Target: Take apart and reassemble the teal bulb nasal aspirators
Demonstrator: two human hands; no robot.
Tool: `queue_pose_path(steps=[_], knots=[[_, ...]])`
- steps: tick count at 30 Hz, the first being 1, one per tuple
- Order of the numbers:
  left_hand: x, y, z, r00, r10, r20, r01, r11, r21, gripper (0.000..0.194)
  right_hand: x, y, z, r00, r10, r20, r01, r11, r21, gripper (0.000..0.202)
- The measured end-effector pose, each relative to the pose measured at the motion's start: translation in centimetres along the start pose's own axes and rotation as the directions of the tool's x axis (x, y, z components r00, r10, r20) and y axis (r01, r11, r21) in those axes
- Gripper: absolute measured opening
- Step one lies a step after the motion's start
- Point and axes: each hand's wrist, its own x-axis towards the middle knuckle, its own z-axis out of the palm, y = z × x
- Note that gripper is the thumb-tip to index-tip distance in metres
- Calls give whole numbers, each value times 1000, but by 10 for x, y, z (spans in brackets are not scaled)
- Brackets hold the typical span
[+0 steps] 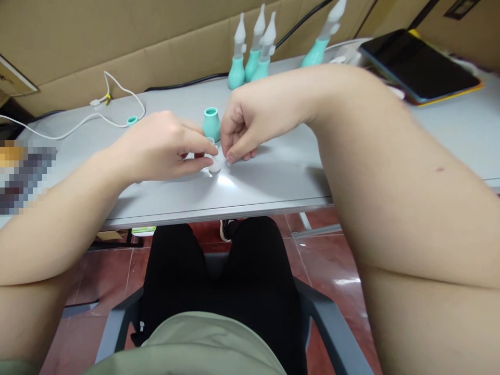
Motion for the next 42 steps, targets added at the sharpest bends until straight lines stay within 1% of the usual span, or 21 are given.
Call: queue_pose_path(steps=[4, 8, 10, 14, 17, 23, 26, 30, 32, 35, 38, 40, 42], knots=[[2, 1, 0, 1000, -9, 3, 9, 1000, 5, 23, -1, -2, 1, 997, 71, -19, -71, 997, 1, 18], [2, 2, -1, 1000, -27, 7, 27, 1000, 14, 21, 0, 1, 2, 999, 33, -22, -33, 999, 26, 23], [1, 2, -2, 1000, -25, 5, 25, 1000, 9, 23, 0, 2, 2, 999, 30, -36, -30, 1000, 4, 23], [0, 4, -4, 999, -32, 22, 32, 999, -2, 26, 1, 0, 3, 996, 58, -68, -63, 996, -69, 21], [1, 4, -4, 998, -51, 31, 51, 999, -9, 24, 1, -4, 4, 994, 63, -86, -69, 995, -69, 26], [2, 2, -3, 997, -73, 34, 74, 997, -27, 24, 1, -12, 6, 977, 167, -135, -178, 982, -70, 33], [2, 3, -4, 996, -85, 40, 87, 996, -30, 24, 1, -14, 6, 975, 160, -156, -172, 983, -66, 34], [2, 3, -6, 993, -99, 64, 102, 994, -40, 24, 2, -12, 7, 974, 166, -156, -174, 984, -37, 32], [2, 3, -7, 993, -96, 68, 100, 994, -51, 23, 2, -12, 7, 971, 175, -161, -180, 983, -19, 34], [2, 2, -7, 995, -85, 55, 89, 994, -63, 25, 2, -12, 7, 969, 177, -170, -182, 983, -16, 37], [1, 1, -7, 995, -91, 46, 94, 993, -74, 26, 1, -12, 6, 972, 145, -186, -155, 987, -40, 31], [0, 0, -8, 997, -82, 7, 82, 990, -112, 27, 0, -10, 5, 975, 112, -194, -123, 991, -50, 30], [-3, -3, -8, 995, -61, -81, 47, 986, -160, 28, -1, -10, 4, 976, 87, -202, -97, 994, -41, 27]])
